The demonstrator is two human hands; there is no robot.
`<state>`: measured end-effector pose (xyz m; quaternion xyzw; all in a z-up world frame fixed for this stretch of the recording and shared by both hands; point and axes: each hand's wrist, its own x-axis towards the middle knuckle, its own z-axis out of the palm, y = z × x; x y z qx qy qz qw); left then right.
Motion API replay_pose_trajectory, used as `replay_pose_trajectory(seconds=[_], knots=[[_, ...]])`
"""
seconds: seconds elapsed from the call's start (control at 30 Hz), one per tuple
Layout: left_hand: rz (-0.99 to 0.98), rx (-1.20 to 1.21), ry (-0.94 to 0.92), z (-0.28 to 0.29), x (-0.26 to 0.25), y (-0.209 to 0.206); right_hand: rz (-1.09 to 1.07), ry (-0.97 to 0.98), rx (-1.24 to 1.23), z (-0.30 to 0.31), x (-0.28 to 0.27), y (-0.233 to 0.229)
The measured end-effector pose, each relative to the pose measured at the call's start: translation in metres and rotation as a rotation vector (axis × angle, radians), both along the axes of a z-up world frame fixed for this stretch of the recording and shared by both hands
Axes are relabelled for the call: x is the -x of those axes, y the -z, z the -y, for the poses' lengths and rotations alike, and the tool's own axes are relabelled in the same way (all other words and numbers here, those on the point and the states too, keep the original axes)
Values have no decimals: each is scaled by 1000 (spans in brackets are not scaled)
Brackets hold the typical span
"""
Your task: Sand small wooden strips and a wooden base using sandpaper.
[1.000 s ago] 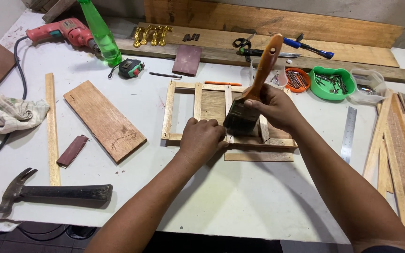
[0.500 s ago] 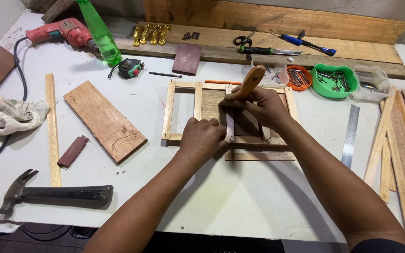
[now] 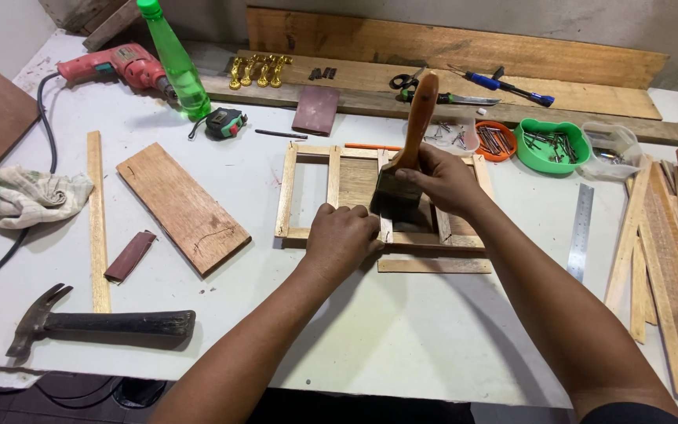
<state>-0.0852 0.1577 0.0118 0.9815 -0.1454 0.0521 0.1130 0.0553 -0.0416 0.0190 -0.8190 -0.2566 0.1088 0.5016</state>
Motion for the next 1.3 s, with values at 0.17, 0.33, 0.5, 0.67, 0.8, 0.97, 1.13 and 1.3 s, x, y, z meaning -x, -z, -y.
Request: replay_pose_trajectory(seconds=[0.17, 0.33, 0.5, 0.67, 0.8, 0.97, 1.13, 1.3], knots=[[40, -8, 7, -1, 1, 2, 339, 190, 100, -22, -3, -26], [-54, 66, 22, -10, 5, -24, 615, 334, 57, -41, -29, -19], [259, -104, -115, -38, -39, 15, 274, 433, -10, -81, -42, -19], [36, -251, -133, -42, -48, 26, 123, 372, -218, -93, -61, 13], [-155, -261, -111, -39, -45, 5, 270, 447, 347, -90, -27, -37], [-188, -257, -105, -35, -46, 6, 369, 399, 135, -91, -32, -36], [-246, -325, -109, -31, -46, 0, 178, 408, -153, -100, -49, -10], [-218, -262, -136, -29, -50, 5, 283, 506, 304, -81, -35, -23]])
